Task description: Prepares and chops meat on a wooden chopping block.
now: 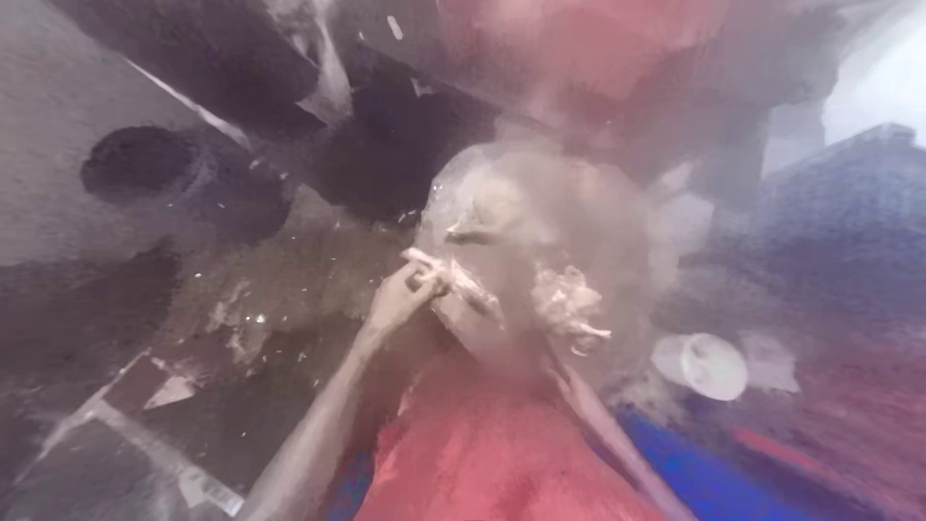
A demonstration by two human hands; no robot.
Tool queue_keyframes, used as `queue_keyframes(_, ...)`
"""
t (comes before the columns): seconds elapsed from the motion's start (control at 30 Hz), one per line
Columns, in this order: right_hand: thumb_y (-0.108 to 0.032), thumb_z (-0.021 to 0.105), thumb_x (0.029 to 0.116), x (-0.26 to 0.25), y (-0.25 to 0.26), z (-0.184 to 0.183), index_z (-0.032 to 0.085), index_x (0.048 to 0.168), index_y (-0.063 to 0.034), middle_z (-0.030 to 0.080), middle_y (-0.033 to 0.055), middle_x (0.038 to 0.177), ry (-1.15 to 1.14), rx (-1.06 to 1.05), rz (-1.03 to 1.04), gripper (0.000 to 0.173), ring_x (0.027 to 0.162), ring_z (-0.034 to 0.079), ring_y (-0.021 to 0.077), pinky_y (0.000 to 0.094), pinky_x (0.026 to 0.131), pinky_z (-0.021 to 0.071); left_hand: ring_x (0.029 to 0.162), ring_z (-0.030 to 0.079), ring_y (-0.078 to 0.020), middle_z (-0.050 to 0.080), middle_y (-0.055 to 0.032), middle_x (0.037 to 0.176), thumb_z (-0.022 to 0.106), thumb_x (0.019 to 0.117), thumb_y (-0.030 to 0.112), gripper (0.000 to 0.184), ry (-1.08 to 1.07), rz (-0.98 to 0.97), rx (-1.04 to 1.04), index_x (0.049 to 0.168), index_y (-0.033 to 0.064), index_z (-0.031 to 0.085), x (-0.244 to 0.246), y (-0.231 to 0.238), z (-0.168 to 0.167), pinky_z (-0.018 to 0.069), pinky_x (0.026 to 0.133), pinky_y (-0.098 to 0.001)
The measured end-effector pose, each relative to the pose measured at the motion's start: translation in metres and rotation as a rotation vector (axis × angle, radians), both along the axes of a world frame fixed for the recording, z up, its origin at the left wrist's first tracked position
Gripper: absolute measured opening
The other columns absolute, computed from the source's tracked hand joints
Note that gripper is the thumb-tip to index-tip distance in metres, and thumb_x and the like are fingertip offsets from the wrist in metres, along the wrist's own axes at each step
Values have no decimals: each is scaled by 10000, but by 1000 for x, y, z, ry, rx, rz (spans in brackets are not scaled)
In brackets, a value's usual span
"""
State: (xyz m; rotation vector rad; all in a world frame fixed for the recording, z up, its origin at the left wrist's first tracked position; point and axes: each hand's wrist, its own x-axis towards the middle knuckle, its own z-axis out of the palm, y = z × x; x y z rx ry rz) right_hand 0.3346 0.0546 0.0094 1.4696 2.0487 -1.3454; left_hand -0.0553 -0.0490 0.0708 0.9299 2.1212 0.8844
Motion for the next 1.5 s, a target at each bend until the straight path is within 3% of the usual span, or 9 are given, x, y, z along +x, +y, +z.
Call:
queue_keyframes(0.17, -385, 498, 1076, 29, -11, -16, 574, 1382, -2, 668, 215, 1256, 46, -34, -46, 496, 1180, 648, 313, 503, 1061, 486, 1211, 641, -239, 656, -111, 1333, 632, 1011, 296, 444, 62, -577, -25, 1415, 119, 578, 33, 79, -40, 492, 1070, -474)
queue_keyframes(0.3, -377, 510, 1072, 34, -29, -19, 604, 1355, -21, 691, 200, 1216, 64, -19, -136, 464, 1141, 670, 302, 505, 1038, 504, 1374, 501, -346, 581, -129, 1443, 594, 1012, 323, 396, 399, -897, -136, 1356, 131, 627, 50, 81, -107, 330, 1159, -606)
queue_keyframes(0.53, -496, 474, 1060, 41, -30, -36, 604, 1352, -51, 688, 214, 1200, 4, -58, -111, 548, 1140, 666, 351, 556, 1020, 501, 1028, 693, -178, 669, -125, 1206, 785, 898, 230, 684, -313, -198, 47, 1464, 57, 442, 39, 77, -27, 595, 910, -362)
queue_keyframes(0.63, -525, 477, 1052, 36, -18, -28, 618, 1340, -40, 679, 220, 1221, 27, -111, -153, 582, 1156, 654, 354, 572, 1034, 481, 942, 704, -180, 685, -98, 1165, 710, 936, 162, 547, -603, -202, 159, 1421, 72, 474, 30, 51, -34, 619, 826, -358)
queue_keyframes(0.97, -246, 556, 1036, -75, 16, 102, 600, 1327, -5, 684, 117, 1070, 505, 34, -92, 380, 915, 650, 136, 331, 866, 548, 1044, 689, -296, 689, -170, 1176, 590, 1034, 359, 414, -156, -158, -341, 1335, 76, 600, 72, 0, -113, 551, 945, -524)
queue_keyframes(1.17, -403, 472, 1086, -71, 22, -11, 627, 1301, 0, 685, 205, 1142, 150, -111, 153, 483, 1054, 668, 289, 476, 988, 509, 1055, 691, -316, 699, -164, 1163, 563, 1036, 398, 429, -85, -153, -398, 1345, 102, 601, 76, 4, -107, 544, 948, -555)
queue_keyframes(1.27, -478, 466, 1070, -77, 20, 14, 642, 1206, 24, 676, 207, 1061, 68, -117, 134, 549, 984, 667, 309, 506, 931, 523, 1026, 700, -307, 705, -157, 1141, 570, 1028, 404, 428, -87, -119, -387, 1342, 114, 599, 79, -1, -108, 553, 927, -553)
queue_keyframes(1.4, -368, 556, 1050, -104, 10, 79, 656, 1218, -25, 667, 95, 948, 271, -102, -8, 394, 829, 628, 143, 341, 799, 534, 1044, 696, -324, 710, -157, 1146, 599, 1018, 445, 460, -89, -100, -404, 1342, 118, 608, 80, 1, -112, 540, 945, -560)
queue_keyframes(1.5, -390, 522, 1060, -106, 6, 53, 626, 1303, -31, 689, 156, 1095, 233, -114, 68, 446, 988, 665, 222, 417, 922, 535, 1022, 693, -296, 711, -140, 1112, 602, 1014, 447, 440, -84, -114, -395, 1291, 106, 635, 78, 2, -111, 541, 935, -539)
